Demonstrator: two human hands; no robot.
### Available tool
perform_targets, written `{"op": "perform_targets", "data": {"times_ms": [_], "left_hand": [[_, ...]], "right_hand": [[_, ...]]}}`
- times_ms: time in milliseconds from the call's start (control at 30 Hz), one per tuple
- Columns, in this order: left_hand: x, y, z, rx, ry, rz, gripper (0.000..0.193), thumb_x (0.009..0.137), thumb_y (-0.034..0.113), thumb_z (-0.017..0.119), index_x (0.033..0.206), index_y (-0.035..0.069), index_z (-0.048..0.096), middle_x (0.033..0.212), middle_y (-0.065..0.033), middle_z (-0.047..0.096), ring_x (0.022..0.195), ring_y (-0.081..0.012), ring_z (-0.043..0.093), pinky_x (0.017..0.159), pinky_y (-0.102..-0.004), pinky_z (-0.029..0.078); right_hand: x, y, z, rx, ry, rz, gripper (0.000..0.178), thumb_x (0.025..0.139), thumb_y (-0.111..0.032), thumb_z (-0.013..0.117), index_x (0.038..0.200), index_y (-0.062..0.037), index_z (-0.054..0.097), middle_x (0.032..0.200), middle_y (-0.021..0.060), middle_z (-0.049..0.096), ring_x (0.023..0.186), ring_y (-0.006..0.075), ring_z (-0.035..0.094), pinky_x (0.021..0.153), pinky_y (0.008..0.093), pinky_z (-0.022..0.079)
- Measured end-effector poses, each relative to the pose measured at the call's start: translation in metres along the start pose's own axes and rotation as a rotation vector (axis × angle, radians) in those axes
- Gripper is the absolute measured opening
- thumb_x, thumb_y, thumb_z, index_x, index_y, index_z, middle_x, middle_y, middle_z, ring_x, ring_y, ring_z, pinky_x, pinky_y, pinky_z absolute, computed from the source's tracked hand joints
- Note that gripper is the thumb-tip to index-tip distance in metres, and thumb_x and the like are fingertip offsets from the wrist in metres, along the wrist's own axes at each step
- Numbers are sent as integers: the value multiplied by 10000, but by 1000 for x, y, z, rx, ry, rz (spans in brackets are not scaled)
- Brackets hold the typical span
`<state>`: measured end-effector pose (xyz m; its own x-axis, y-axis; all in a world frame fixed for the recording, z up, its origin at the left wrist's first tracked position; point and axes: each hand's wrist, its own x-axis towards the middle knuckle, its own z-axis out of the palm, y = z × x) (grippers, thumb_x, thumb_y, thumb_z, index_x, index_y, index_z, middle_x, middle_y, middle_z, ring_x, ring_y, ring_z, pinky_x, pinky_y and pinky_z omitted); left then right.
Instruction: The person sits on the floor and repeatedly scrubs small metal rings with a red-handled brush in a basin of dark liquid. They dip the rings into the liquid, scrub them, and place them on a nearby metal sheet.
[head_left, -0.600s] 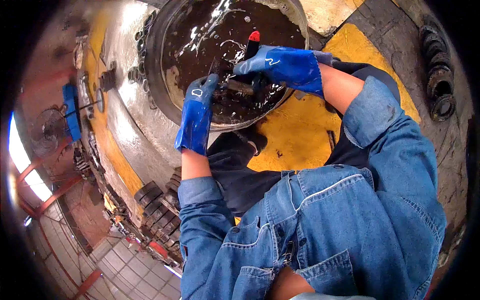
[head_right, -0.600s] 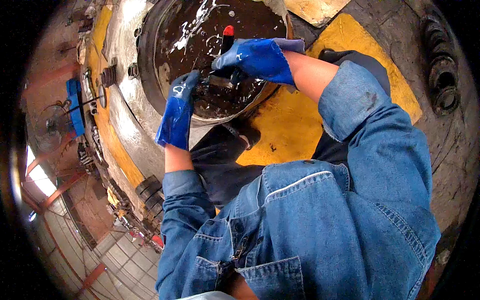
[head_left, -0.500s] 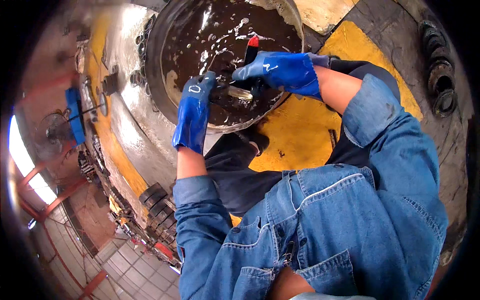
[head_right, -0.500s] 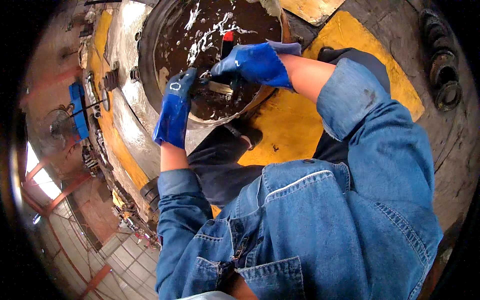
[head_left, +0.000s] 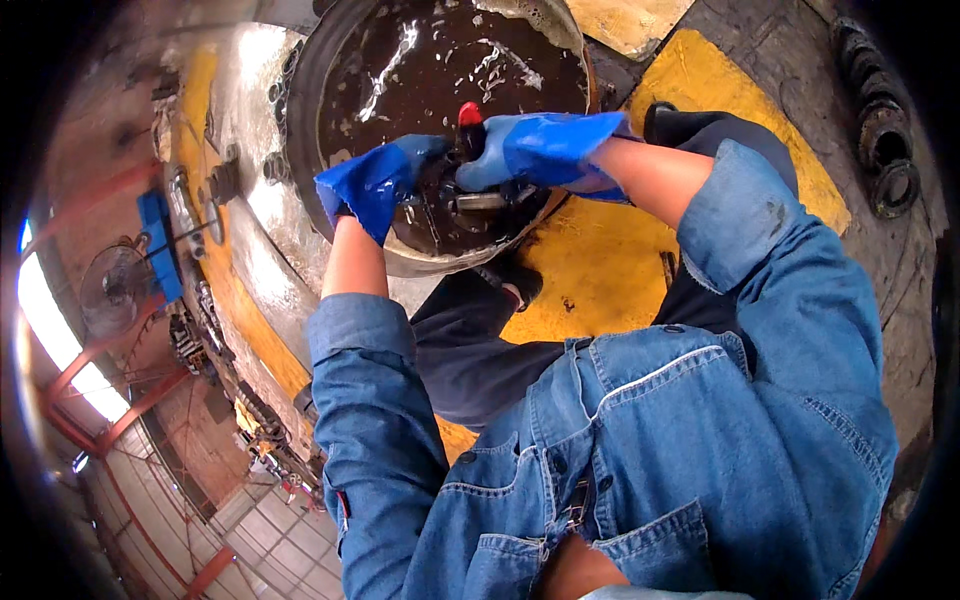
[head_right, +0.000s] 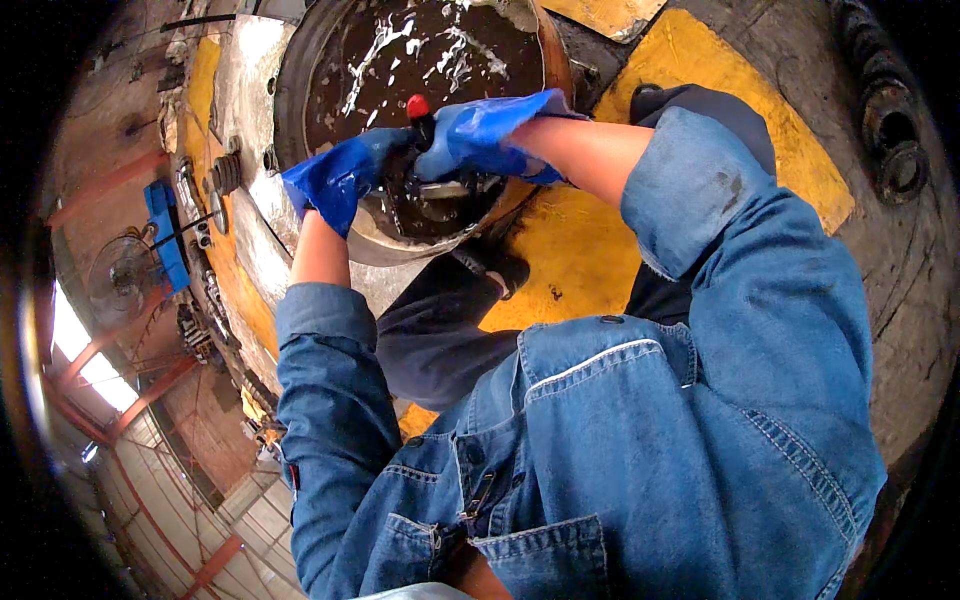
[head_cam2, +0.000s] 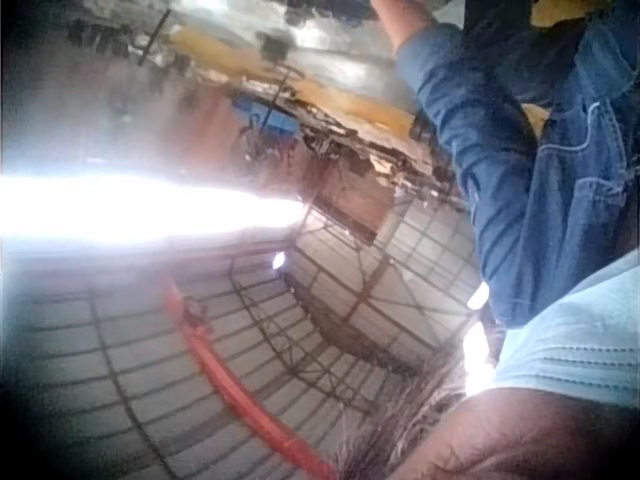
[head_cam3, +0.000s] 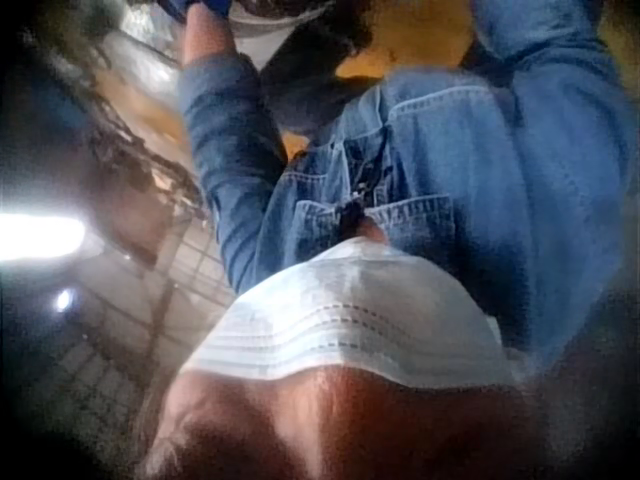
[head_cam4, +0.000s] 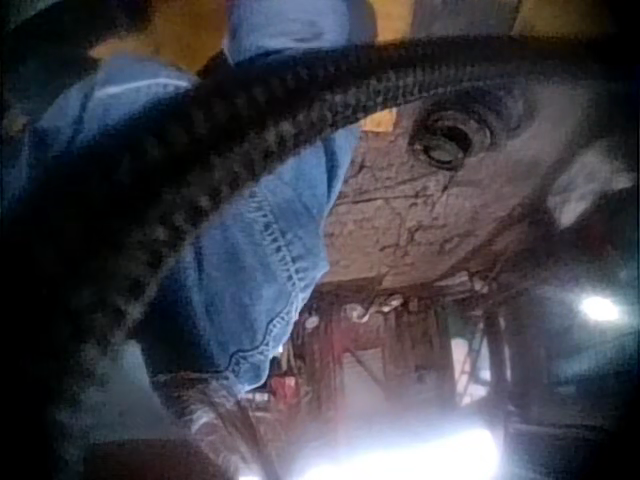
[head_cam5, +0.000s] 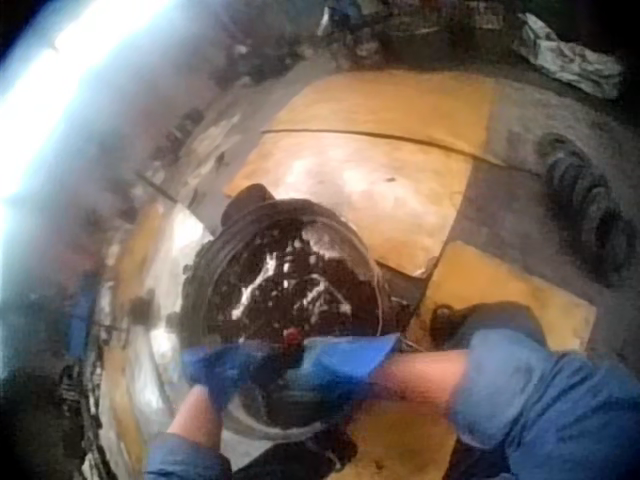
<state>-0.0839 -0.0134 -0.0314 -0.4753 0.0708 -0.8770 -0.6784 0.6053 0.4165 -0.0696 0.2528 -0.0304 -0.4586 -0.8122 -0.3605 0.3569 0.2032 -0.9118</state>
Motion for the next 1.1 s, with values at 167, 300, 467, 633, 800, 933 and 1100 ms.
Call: {"op": "perform_targets", "data": {"times_ms": [167, 300, 467, 633, 800, 933, 1100], "left_hand": [[-15, 23, 26, 178, 124, 55, 403, 1043, 403, 541, 1264, 140, 752, 1011, 19, 754, 836, -99, 655, 708, -282, 513], [-6, 3, 17, 42, 83, -3, 450, 1027, 480, 580, 1222, 122, 771, 982, -11, 760, 813, -142, 654, 697, -302, 508], [-52, -13, 28, -37, 246, 34, 579, 979, 583, 651, 1120, 39, 791, 937, -62, 753, 846, -182, 677, 763, -376, 553], [-86, -39, 97, -382, 375, 278, 624, 949, 266, 810, 1447, -23, 572, 1241, -104, 717, 1076, -185, 689, 981, -339, 549], [-76, -54, 165, -23, 986, 514, 594, 979, 206, 736, 1485, -30, 535, 1213, -123, 714, 1065, -196, 679, 950, -328, 548], [-77, -53, 163, -104, 981, 429, 567, 1018, 242, 695, 1490, -28, 532, 1094, -108, 728, 943, -174, 685, 845, -320, 567], [-73, -32, 127, -366, 762, 487, 526, 1073, 330, 634, 1451, -31, 574, 922, -86, 724, 758, -140, 664, 686, -301, 566]], "right_hand": [[-3, 13, -4, -133, -26, 45, 435, 842, -426, 755, 1099, -75, 766, 880, 65, 741, 784, 194, 680, 729, 335, 527], [12, 10, 21, -879, 51, -104, 369, 816, -410, 756, 1059, -134, 788, 938, 141, 775, 870, 389, 741, 758, 468, 589], [9, 18, 23, -909, 108, -238, 292, 838, -380, 738, 998, -142, 792, 960, 153, 774, 917, 399, 737, 784, 488, 598], [-2, 20, 11, -399, 86, -26, 466, 850, -460, 757, 1092, -61, 772, 868, 131, 750, 822, 275, 715, 787, 400, 553], [-35, 10, -16, -156, -102, -220, 333, 957, -332, 668, 1100, -54, 785, 905, 62, 758, 853, 147, 682, 808, 344, 528], [-7, 13, -9, -289, -30, 51, 345, 885, -334, 725, 1067, -49, 793, 869, 75, 743, 812, 193, 680, 775, 363, 531], [22, 17, 9, -974, 211, -126, 304, 877, -403, 712, 994, -128, 768, 976, 149, 762, 952, 381, 736, 814, 472, 593]]}}
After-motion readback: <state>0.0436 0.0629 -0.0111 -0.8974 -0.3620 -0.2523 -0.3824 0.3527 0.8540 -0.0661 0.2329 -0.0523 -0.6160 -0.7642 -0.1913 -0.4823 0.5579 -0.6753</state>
